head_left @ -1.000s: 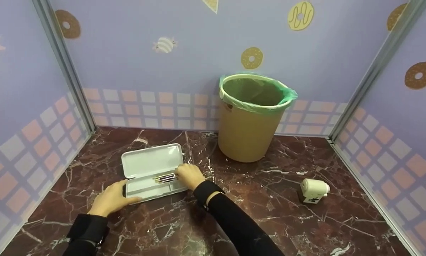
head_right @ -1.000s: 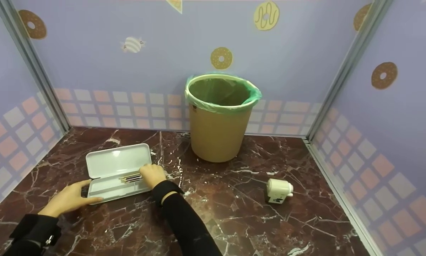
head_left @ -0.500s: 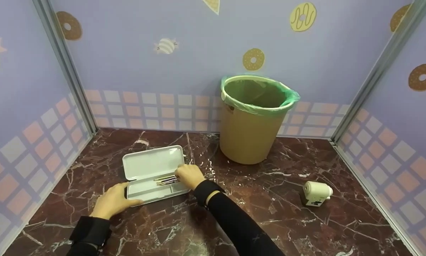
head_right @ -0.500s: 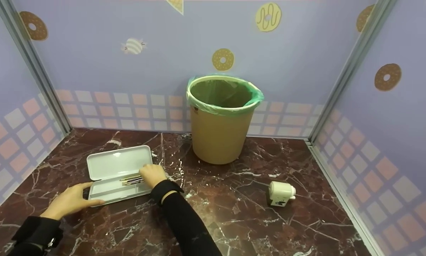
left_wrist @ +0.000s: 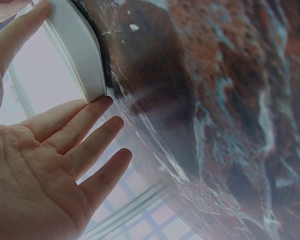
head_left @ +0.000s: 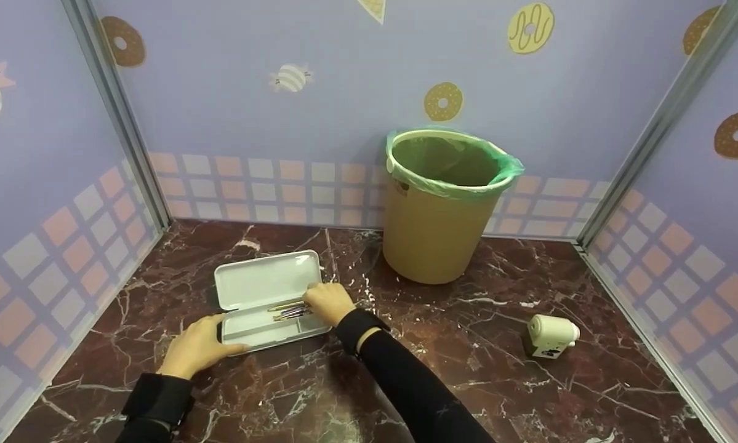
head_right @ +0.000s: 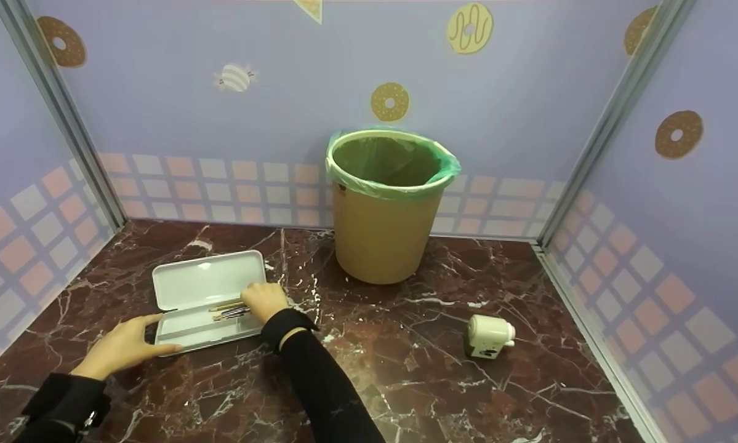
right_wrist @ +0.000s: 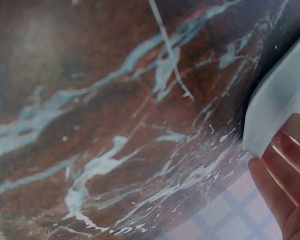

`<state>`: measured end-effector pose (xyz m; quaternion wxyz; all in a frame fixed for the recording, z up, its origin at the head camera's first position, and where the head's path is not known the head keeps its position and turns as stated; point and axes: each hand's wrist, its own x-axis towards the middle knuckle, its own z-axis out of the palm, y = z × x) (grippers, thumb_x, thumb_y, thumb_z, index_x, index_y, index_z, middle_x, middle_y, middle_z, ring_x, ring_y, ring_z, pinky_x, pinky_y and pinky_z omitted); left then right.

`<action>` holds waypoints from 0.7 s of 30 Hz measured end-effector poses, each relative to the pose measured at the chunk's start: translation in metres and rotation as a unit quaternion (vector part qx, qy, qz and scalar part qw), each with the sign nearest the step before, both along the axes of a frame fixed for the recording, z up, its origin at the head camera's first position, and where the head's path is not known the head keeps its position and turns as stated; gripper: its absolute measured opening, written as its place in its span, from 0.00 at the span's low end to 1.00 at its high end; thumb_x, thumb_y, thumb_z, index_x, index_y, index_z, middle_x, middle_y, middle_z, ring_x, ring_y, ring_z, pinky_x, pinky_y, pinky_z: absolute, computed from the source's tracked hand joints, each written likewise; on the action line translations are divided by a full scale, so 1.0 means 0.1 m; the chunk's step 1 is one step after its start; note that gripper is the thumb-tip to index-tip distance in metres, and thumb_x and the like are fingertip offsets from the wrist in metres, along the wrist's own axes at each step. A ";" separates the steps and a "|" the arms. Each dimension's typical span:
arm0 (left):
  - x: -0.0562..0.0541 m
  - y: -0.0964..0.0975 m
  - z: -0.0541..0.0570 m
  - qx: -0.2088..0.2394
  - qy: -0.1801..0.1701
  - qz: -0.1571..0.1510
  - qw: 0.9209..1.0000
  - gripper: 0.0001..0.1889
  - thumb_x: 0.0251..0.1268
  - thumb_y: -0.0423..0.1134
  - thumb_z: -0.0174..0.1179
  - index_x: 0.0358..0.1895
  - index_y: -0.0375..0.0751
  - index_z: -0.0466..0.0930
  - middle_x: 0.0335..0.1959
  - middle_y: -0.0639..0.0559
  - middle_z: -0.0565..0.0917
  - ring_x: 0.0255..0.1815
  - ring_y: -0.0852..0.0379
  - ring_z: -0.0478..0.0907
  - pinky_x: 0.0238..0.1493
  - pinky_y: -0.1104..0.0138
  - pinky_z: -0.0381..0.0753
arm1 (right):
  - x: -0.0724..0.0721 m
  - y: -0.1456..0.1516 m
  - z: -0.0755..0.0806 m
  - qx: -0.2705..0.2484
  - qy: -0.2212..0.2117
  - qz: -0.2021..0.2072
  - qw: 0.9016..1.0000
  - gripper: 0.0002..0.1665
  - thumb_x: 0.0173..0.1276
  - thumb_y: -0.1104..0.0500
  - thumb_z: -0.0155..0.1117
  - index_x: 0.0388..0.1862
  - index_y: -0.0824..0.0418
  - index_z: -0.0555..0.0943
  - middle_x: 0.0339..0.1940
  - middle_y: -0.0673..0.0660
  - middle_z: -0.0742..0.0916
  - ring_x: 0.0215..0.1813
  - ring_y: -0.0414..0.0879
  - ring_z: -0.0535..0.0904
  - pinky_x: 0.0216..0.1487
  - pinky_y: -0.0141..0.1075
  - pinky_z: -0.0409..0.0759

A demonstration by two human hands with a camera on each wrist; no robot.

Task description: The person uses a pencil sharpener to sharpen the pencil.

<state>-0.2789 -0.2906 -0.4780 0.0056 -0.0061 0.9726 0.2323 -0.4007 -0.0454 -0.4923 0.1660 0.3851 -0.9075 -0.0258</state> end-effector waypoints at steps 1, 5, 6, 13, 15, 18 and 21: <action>0.00 0.00 0.00 0.000 0.003 -0.001 1.000 0.50 0.50 0.63 0.75 0.70 0.31 0.72 0.64 0.26 0.79 0.62 0.25 0.77 0.57 0.34 0.77 | 0.00 -0.01 0.00 0.006 0.003 -0.001 1.000 0.05 0.63 0.58 0.69 0.29 0.51 0.89 0.32 0.49 0.91 0.33 0.46 0.89 0.33 0.39 0.86; 0.00 0.00 -0.01 0.002 0.008 -0.001 1.000 0.50 0.50 0.63 0.75 0.70 0.31 0.72 0.64 0.26 0.79 0.63 0.25 0.77 0.58 0.34 0.77 | 0.02 -0.03 0.03 0.036 0.021 0.001 0.999 0.08 0.63 0.61 0.67 0.27 0.51 0.89 0.31 0.48 0.91 0.31 0.44 0.89 0.31 0.37 0.86; 0.00 -0.01 -0.01 0.002 0.007 -0.001 1.000 0.50 0.50 0.63 0.75 0.70 0.31 0.72 0.65 0.26 0.78 0.63 0.25 0.76 0.58 0.34 0.77 | 0.02 -0.03 0.04 0.042 0.025 0.004 0.999 0.09 0.63 0.62 0.66 0.27 0.51 0.89 0.31 0.48 0.91 0.31 0.44 0.89 0.31 0.37 0.86; 0.00 -0.01 -0.01 0.002 0.002 -0.005 1.000 0.50 0.52 0.64 0.74 0.71 0.31 0.71 0.65 0.25 0.77 0.64 0.24 0.75 0.58 0.33 0.76 | 0.01 -0.05 0.04 0.041 0.039 0.014 0.998 0.09 0.60 0.63 0.67 0.27 0.51 0.89 0.29 0.47 0.91 0.29 0.43 0.88 0.29 0.37 0.86; 0.00 -0.01 -0.01 0.003 0.000 -0.006 1.000 0.50 0.52 0.64 0.74 0.71 0.32 0.71 0.66 0.25 0.77 0.64 0.24 0.75 0.58 0.33 0.77 | 0.00 -0.05 0.03 0.039 0.035 0.017 0.999 0.09 0.61 0.63 0.67 0.27 0.50 0.89 0.30 0.47 0.91 0.30 0.43 0.88 0.29 0.37 0.86; 0.00 -0.01 0.00 0.005 -0.001 -0.007 1.000 0.50 0.51 0.64 0.74 0.71 0.32 0.71 0.66 0.25 0.77 0.64 0.24 0.75 0.58 0.33 0.77 | -0.01 -0.06 0.03 0.041 0.019 0.017 0.999 0.09 0.62 0.63 0.65 0.27 0.51 0.89 0.31 0.47 0.91 0.31 0.44 0.89 0.31 0.37 0.86; 0.00 -0.01 0.00 0.007 0.001 -0.006 1.000 0.49 0.51 0.63 0.74 0.71 0.33 0.72 0.66 0.26 0.77 0.64 0.24 0.75 0.58 0.33 0.77 | -0.01 -0.06 0.04 0.051 0.006 0.013 0.999 0.09 0.63 0.63 0.65 0.28 0.51 0.89 0.32 0.47 0.92 0.33 0.44 0.89 0.32 0.38 0.87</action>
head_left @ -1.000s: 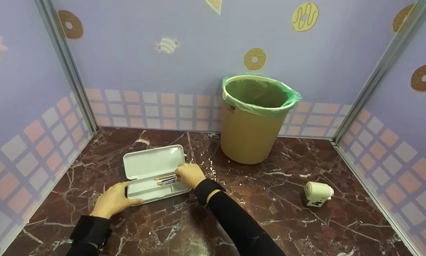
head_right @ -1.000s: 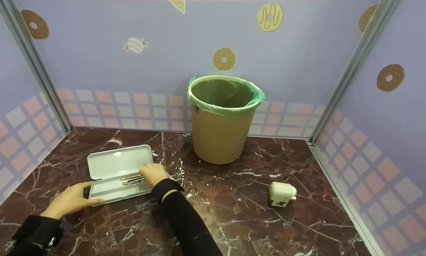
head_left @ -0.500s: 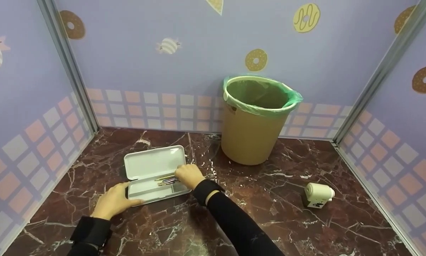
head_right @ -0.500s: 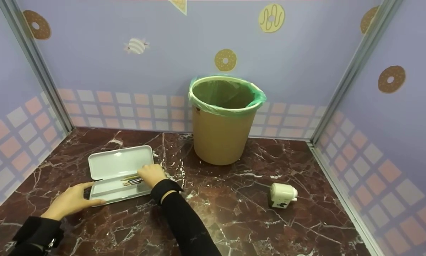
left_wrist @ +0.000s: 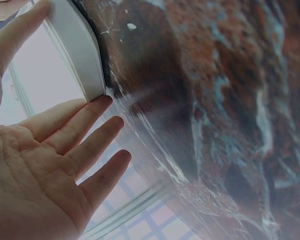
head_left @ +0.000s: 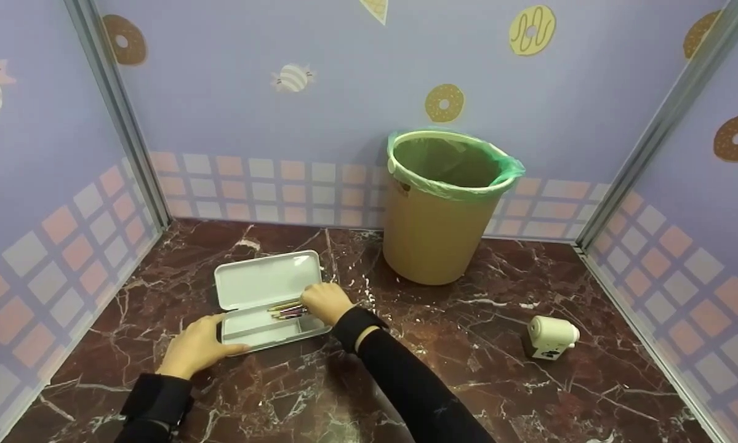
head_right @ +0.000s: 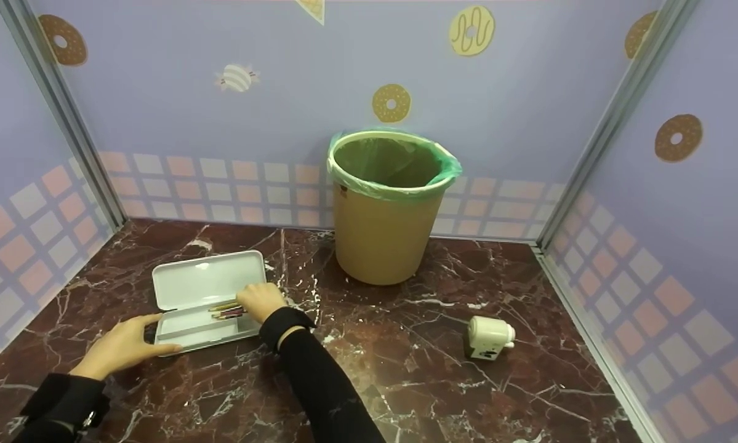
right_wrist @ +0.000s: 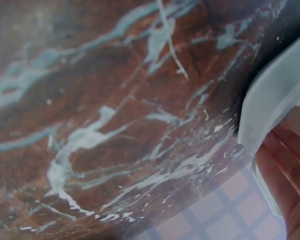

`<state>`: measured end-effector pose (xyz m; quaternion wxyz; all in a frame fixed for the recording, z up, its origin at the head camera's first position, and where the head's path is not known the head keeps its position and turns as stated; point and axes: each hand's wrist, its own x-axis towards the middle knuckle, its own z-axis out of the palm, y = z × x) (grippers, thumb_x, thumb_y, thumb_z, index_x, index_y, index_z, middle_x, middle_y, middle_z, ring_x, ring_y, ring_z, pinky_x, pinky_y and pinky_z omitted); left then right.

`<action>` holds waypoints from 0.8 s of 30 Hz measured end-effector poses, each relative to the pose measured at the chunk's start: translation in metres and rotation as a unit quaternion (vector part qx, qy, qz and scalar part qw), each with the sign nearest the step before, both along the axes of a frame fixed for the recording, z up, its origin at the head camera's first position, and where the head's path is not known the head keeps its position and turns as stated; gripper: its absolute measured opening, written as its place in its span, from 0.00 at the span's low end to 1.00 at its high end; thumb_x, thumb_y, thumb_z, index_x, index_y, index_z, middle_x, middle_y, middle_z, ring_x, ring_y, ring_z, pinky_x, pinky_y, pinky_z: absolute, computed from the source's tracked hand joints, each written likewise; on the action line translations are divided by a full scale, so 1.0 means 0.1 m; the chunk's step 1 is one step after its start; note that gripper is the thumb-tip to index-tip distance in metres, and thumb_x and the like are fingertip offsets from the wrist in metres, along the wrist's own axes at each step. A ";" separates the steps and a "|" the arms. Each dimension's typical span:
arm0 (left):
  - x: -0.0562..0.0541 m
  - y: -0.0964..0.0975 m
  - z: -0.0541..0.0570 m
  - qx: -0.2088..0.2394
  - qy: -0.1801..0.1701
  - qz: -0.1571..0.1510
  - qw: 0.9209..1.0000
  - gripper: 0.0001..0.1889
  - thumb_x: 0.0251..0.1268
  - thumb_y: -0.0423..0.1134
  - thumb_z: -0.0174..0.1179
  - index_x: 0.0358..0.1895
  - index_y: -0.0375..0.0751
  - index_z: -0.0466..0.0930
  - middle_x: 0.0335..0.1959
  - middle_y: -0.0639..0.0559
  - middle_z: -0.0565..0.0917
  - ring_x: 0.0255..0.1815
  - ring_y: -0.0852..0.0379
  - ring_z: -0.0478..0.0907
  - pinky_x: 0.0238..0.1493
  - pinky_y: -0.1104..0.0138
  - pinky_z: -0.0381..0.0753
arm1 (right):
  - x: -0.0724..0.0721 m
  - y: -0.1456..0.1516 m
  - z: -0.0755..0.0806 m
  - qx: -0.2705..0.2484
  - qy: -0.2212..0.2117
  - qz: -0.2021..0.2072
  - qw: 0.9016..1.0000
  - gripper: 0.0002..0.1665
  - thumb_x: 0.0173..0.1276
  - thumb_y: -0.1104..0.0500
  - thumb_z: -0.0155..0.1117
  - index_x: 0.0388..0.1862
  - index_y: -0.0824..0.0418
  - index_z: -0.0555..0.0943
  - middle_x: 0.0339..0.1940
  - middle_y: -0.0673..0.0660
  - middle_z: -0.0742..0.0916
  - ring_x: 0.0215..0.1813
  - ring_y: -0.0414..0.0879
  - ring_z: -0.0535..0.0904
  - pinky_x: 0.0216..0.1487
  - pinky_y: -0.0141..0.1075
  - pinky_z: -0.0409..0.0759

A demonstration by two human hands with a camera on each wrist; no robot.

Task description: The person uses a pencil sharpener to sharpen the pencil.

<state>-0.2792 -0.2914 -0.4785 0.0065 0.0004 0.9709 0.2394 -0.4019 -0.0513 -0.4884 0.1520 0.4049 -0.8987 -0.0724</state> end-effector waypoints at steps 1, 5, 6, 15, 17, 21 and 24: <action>0.00 0.00 0.00 0.000 0.001 0.000 1.000 0.49 0.51 0.63 0.75 0.71 0.33 0.72 0.66 0.26 0.78 0.64 0.24 0.75 0.58 0.34 0.77 | 0.00 0.00 0.01 0.004 -0.006 -0.002 1.000 0.09 0.63 0.62 0.65 0.28 0.52 0.89 0.33 0.47 0.92 0.33 0.45 0.90 0.33 0.38 0.87; -0.01 -0.01 -0.01 -0.001 0.005 0.000 1.000 0.49 0.50 0.64 0.75 0.71 0.34 0.72 0.65 0.27 0.78 0.63 0.24 0.76 0.57 0.33 0.77 | 0.02 -0.01 0.04 0.022 -0.018 -0.003 1.000 0.07 0.62 0.61 0.66 0.28 0.51 0.88 0.35 0.47 0.92 0.34 0.44 0.90 0.34 0.37 0.87; -0.01 -0.01 -0.01 -0.002 0.005 0.001 1.000 0.49 0.50 0.64 0.75 0.71 0.34 0.72 0.66 0.27 0.78 0.63 0.24 0.76 0.57 0.33 0.77 | 0.02 -0.01 0.04 0.025 -0.017 -0.003 1.000 0.07 0.62 0.61 0.67 0.28 0.51 0.88 0.35 0.47 0.92 0.34 0.44 0.89 0.34 0.37 0.87; -0.02 -0.01 -0.01 -0.003 0.009 0.005 1.000 0.50 0.49 0.64 0.75 0.70 0.33 0.72 0.65 0.27 0.79 0.63 0.25 0.76 0.58 0.34 0.77 | 0.00 -0.03 0.03 0.043 -0.015 -0.007 0.999 0.07 0.63 0.62 0.67 0.33 0.52 0.90 0.37 0.49 0.92 0.37 0.45 0.90 0.35 0.38 0.88; -0.02 -0.01 -0.01 -0.003 0.009 0.004 1.000 0.50 0.49 0.64 0.75 0.70 0.33 0.73 0.65 0.27 0.79 0.63 0.25 0.77 0.58 0.34 0.77 | 0.01 -0.03 0.03 0.046 -0.014 -0.008 0.999 0.07 0.62 0.63 0.67 0.34 0.52 0.89 0.37 0.49 0.92 0.37 0.45 0.90 0.35 0.38 0.88; -0.01 -0.01 -0.01 -0.002 0.006 0.003 1.000 0.50 0.50 0.64 0.75 0.70 0.33 0.72 0.65 0.27 0.79 0.63 0.25 0.77 0.57 0.34 0.77 | 0.03 -0.01 0.03 0.043 0.003 -0.003 0.999 0.08 0.63 0.64 0.67 0.32 0.52 0.89 0.35 0.48 0.92 0.35 0.44 0.89 0.33 0.36 0.88; -0.02 -0.02 -0.02 -0.005 0.002 0.003 1.000 0.50 0.50 0.64 0.74 0.71 0.32 0.72 0.66 0.26 0.78 0.63 0.24 0.76 0.57 0.34 0.77 | 0.04 0.00 0.02 0.038 0.017 0.001 0.999 0.09 0.64 0.65 0.65 0.30 0.52 0.88 0.33 0.48 0.92 0.33 0.44 0.89 0.32 0.36 0.87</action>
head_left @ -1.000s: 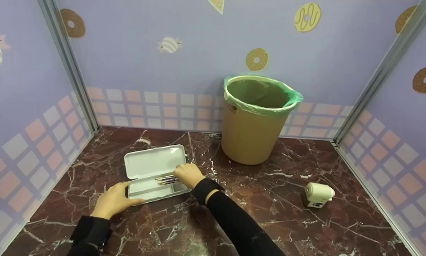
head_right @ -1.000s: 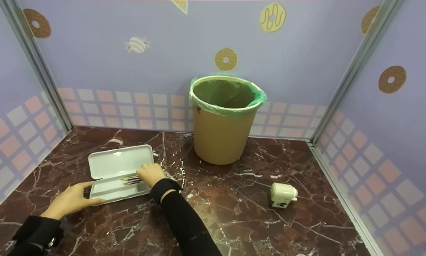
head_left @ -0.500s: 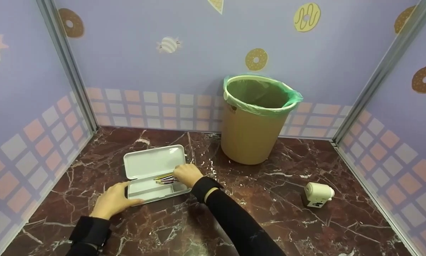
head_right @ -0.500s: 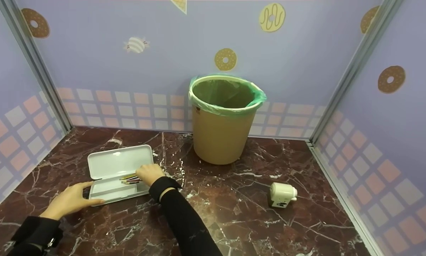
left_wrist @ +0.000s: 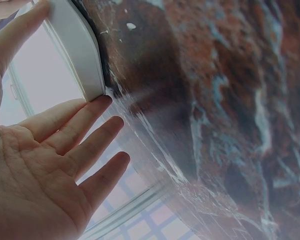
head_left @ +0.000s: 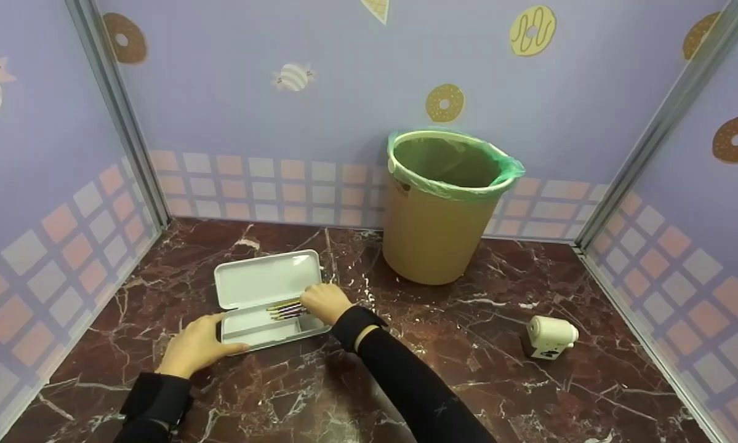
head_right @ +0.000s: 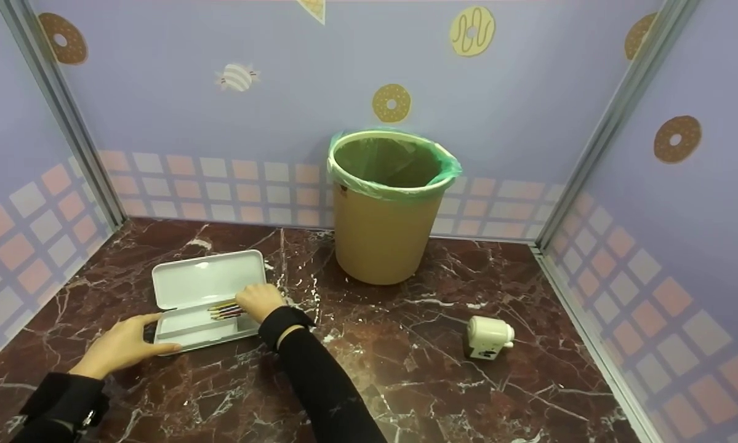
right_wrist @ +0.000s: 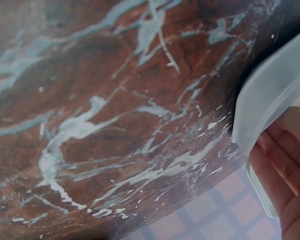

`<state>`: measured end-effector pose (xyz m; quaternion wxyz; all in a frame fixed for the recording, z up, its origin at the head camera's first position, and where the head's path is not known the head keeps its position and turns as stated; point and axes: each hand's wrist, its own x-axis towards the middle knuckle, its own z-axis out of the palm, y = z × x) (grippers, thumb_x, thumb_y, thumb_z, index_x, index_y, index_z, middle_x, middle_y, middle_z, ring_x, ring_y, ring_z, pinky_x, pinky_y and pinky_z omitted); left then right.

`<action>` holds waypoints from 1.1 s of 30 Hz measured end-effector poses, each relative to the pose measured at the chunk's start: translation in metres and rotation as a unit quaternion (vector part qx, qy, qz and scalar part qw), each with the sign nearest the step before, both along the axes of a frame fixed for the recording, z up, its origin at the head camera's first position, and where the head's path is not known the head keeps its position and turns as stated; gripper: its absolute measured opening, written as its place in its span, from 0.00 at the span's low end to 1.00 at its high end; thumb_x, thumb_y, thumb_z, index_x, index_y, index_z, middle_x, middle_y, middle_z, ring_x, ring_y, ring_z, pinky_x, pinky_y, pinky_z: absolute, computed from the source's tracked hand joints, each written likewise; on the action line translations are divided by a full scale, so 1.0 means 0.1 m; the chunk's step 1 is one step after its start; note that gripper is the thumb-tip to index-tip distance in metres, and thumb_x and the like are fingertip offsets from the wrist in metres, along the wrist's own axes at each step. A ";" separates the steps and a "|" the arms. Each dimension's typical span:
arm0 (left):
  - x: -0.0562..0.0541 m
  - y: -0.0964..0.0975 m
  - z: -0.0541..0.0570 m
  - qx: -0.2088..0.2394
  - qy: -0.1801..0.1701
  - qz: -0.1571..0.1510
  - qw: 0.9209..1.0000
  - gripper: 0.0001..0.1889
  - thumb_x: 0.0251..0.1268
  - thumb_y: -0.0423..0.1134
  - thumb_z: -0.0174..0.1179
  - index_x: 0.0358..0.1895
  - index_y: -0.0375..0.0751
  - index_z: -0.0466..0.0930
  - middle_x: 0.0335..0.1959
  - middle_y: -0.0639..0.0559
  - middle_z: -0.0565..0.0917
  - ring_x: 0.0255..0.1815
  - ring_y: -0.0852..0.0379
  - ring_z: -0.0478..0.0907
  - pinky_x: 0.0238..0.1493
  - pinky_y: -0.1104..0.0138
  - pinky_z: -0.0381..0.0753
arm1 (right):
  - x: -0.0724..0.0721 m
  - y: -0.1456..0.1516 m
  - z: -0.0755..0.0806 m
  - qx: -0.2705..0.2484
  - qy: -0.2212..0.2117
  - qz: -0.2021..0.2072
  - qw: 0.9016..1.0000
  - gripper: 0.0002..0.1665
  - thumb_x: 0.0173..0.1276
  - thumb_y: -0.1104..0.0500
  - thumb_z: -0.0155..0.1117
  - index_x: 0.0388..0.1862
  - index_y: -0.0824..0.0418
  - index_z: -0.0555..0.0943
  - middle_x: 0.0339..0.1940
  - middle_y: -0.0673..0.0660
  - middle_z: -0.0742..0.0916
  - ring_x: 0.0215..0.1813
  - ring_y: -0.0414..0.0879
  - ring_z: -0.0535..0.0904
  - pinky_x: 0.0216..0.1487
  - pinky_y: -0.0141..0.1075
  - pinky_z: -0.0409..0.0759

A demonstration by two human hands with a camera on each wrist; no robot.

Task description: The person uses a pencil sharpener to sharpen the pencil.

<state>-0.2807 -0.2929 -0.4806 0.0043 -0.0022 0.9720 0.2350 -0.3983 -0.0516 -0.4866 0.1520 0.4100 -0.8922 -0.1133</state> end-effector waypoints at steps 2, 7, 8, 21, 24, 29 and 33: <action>0.00 0.00 0.00 -0.001 -0.001 0.000 1.000 0.51 0.50 0.64 0.74 0.71 0.32 0.71 0.66 0.26 0.77 0.63 0.24 0.76 0.57 0.34 0.77 | -0.01 0.01 0.00 -0.004 0.002 0.001 1.000 0.10 0.64 0.65 0.64 0.29 0.53 0.88 0.32 0.48 0.91 0.32 0.44 0.89 0.31 0.36 0.87; -0.01 0.01 0.00 0.000 -0.007 -0.003 1.000 0.51 0.51 0.64 0.74 0.71 0.31 0.71 0.66 0.25 0.77 0.64 0.24 0.75 0.58 0.34 0.77 | -0.01 0.05 0.00 -0.010 0.001 0.005 1.000 0.09 0.63 0.64 0.66 0.29 0.52 0.89 0.33 0.48 0.91 0.33 0.44 0.89 0.32 0.36 0.87; -0.01 0.01 0.00 0.001 -0.009 -0.003 1.000 0.50 0.51 0.64 0.74 0.71 0.32 0.71 0.66 0.25 0.77 0.64 0.24 0.75 0.58 0.34 0.77 | -0.01 0.07 0.01 -0.011 0.002 0.006 1.000 0.08 0.63 0.63 0.66 0.29 0.52 0.89 0.33 0.48 0.91 0.33 0.43 0.89 0.32 0.36 0.87; -0.01 -0.01 0.00 0.004 -0.006 -0.004 1.000 0.50 0.50 0.63 0.75 0.71 0.32 0.71 0.67 0.25 0.76 0.64 0.23 0.74 0.58 0.33 0.76 | 0.06 0.40 0.13 -0.134 -0.088 0.008 0.987 0.10 0.72 0.60 0.62 0.39 0.54 0.90 0.37 0.51 0.91 0.39 0.47 0.89 0.40 0.38 0.87; -0.01 -0.01 0.01 0.006 -0.005 -0.009 1.000 0.50 0.51 0.63 0.75 0.71 0.32 0.71 0.67 0.25 0.76 0.64 0.23 0.74 0.59 0.34 0.76 | 0.10 0.55 0.15 -0.189 -0.120 0.011 0.975 0.07 0.71 0.60 0.65 0.41 0.57 0.90 0.39 0.53 0.92 0.41 0.48 0.89 0.45 0.38 0.87; -0.01 -0.01 0.01 0.009 -0.015 -0.014 1.000 0.50 0.53 0.63 0.73 0.72 0.30 0.70 0.67 0.24 0.75 0.64 0.23 0.74 0.58 0.34 0.76 | 0.21 0.82 0.17 -0.252 -0.153 0.010 0.956 0.06 0.69 0.61 0.69 0.42 0.60 0.90 0.40 0.55 0.92 0.43 0.48 0.90 0.50 0.39 0.88; -0.01 -0.01 0.01 0.008 -0.017 -0.015 1.000 0.50 0.53 0.63 0.73 0.72 0.30 0.69 0.67 0.24 0.75 0.63 0.23 0.75 0.58 0.34 0.76 | 0.29 1.03 0.21 -0.309 -0.172 0.005 0.935 0.07 0.67 0.63 0.69 0.42 0.62 0.90 0.40 0.57 0.93 0.42 0.50 0.90 0.50 0.40 0.88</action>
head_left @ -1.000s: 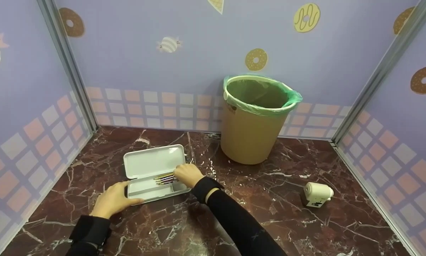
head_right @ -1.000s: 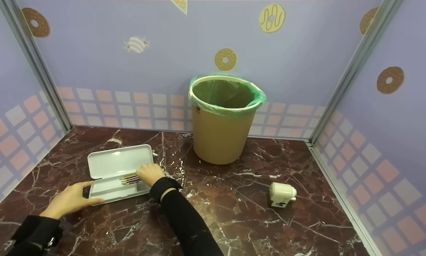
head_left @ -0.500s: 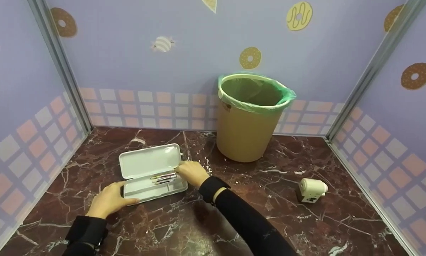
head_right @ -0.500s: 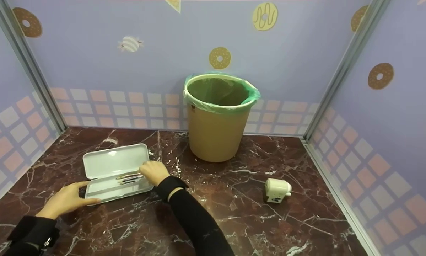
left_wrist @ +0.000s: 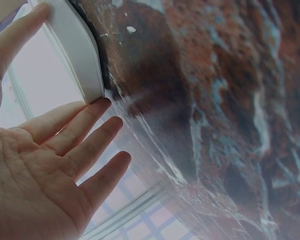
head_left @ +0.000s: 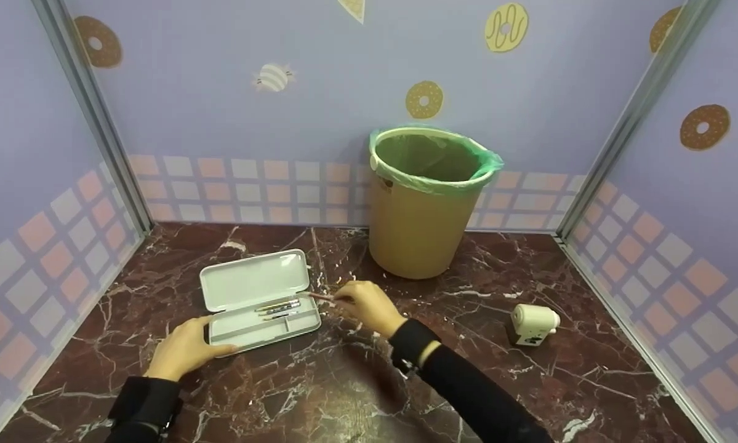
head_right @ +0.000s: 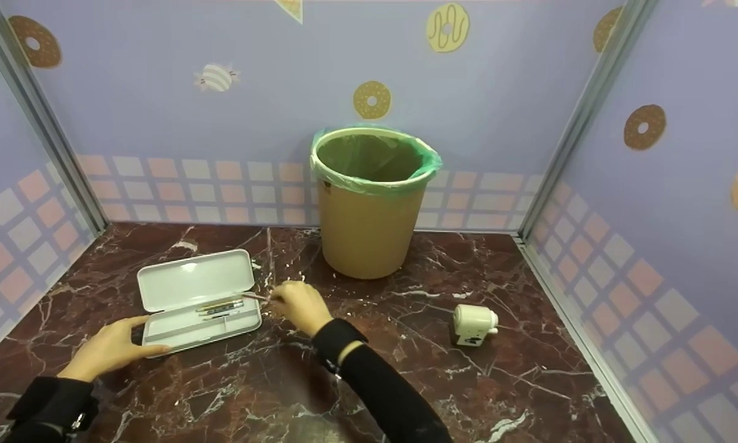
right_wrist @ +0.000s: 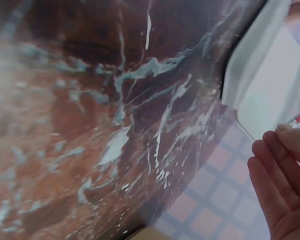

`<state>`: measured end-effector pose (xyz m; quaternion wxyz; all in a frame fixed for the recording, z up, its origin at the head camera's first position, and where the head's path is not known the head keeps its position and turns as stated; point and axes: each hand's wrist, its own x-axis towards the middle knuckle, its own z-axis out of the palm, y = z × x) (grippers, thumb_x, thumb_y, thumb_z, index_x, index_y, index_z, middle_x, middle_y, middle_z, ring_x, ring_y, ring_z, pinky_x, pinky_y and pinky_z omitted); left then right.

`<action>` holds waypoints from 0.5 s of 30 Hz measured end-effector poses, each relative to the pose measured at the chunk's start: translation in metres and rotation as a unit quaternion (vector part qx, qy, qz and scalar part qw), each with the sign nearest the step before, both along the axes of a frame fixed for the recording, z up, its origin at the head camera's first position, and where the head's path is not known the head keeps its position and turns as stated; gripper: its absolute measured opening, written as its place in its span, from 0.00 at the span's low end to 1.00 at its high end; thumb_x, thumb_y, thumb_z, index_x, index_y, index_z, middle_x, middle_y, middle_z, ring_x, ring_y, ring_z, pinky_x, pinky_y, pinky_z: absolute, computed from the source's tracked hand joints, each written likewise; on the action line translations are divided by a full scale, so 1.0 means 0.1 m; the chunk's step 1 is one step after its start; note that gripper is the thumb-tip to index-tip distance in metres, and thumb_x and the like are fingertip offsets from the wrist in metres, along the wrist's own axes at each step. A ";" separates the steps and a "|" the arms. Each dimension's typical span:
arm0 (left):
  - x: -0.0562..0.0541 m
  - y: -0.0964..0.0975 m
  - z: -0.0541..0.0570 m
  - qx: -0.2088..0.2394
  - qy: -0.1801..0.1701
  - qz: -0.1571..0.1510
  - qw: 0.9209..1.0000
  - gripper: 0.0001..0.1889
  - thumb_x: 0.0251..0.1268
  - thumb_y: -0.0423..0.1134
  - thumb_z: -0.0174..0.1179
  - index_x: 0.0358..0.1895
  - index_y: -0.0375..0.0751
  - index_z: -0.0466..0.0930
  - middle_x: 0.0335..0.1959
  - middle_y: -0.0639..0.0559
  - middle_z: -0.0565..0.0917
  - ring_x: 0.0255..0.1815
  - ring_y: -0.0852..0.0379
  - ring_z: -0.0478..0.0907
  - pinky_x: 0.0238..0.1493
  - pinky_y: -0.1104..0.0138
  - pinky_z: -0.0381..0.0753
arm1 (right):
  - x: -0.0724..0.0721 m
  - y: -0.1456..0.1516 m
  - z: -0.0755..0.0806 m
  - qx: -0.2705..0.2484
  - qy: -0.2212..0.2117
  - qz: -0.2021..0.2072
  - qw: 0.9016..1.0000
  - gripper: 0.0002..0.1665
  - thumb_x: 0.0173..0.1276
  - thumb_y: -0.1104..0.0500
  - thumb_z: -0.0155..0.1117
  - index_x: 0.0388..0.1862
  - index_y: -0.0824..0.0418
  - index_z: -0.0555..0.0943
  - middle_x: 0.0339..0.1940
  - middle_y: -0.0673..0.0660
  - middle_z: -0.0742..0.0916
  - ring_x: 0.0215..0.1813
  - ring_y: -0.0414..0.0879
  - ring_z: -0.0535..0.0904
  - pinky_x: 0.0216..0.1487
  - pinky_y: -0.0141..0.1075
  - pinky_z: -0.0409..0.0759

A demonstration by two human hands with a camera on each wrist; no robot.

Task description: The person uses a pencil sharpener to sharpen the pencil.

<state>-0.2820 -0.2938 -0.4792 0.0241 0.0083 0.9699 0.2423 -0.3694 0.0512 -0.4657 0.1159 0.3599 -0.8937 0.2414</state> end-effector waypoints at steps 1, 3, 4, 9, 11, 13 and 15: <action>0.00 0.00 0.00 -0.001 0.001 0.000 1.000 0.51 0.53 0.63 0.73 0.72 0.30 0.69 0.67 0.24 0.75 0.64 0.23 0.75 0.58 0.34 0.76 | 0.02 0.05 0.01 -0.017 -0.003 -0.003 1.000 0.07 0.67 0.64 0.69 0.42 0.62 0.90 0.40 0.58 0.93 0.42 0.50 0.90 0.50 0.40 0.88; -0.01 0.00 0.01 -0.003 -0.001 0.000 1.000 0.51 0.53 0.64 0.73 0.72 0.30 0.69 0.67 0.24 0.75 0.64 0.23 0.74 0.58 0.34 0.76 | 0.06 0.13 0.04 -0.052 -0.012 -0.006 0.999 0.07 0.67 0.64 0.69 0.41 0.64 0.90 0.39 0.59 0.93 0.42 0.51 0.90 0.50 0.41 0.87; -0.01 0.00 0.01 -0.004 -0.003 0.001 1.000 0.51 0.53 0.64 0.73 0.72 0.30 0.69 0.67 0.24 0.75 0.64 0.23 0.74 0.58 0.34 0.76 | 0.08 0.17 0.05 -0.067 -0.017 -0.011 0.998 0.07 0.67 0.64 0.69 0.41 0.64 0.90 0.39 0.59 0.93 0.42 0.51 0.90 0.50 0.41 0.88; -0.02 0.00 -0.01 -0.005 -0.004 0.001 1.000 0.51 0.54 0.63 0.73 0.72 0.29 0.68 0.67 0.24 0.75 0.65 0.23 0.74 0.59 0.33 0.76 | 0.25 0.37 0.07 -0.134 -0.050 -0.026 0.989 0.07 0.66 0.65 0.70 0.41 0.66 0.90 0.40 0.61 0.93 0.41 0.52 0.90 0.49 0.41 0.88; -0.02 0.00 -0.02 -0.008 0.001 -0.001 1.000 0.50 0.54 0.63 0.73 0.72 0.29 0.69 0.67 0.23 0.75 0.65 0.23 0.74 0.59 0.34 0.76 | 0.34 0.44 0.06 -0.160 -0.065 -0.032 0.985 0.08 0.66 0.65 0.70 0.42 0.67 0.89 0.41 0.62 0.93 0.41 0.53 0.91 0.48 0.39 0.89; -0.01 0.00 -0.01 -0.013 0.006 -0.002 1.000 0.50 0.54 0.62 0.73 0.72 0.29 0.69 0.67 0.23 0.75 0.65 0.23 0.74 0.59 0.33 0.76 | 0.43 0.52 0.05 -0.179 -0.078 -0.042 0.980 0.08 0.67 0.64 0.70 0.42 0.67 0.89 0.41 0.62 0.93 0.40 0.53 0.91 0.46 0.36 0.89; -0.01 0.02 0.00 -0.021 0.015 -0.003 1.000 0.49 0.54 0.61 0.73 0.71 0.30 0.70 0.66 0.22 0.75 0.64 0.23 0.74 0.58 0.33 0.76 | 0.50 0.59 0.05 -0.195 -0.087 -0.051 0.976 0.09 0.67 0.62 0.70 0.42 0.67 0.89 0.41 0.62 0.93 0.39 0.52 0.91 0.46 0.33 0.88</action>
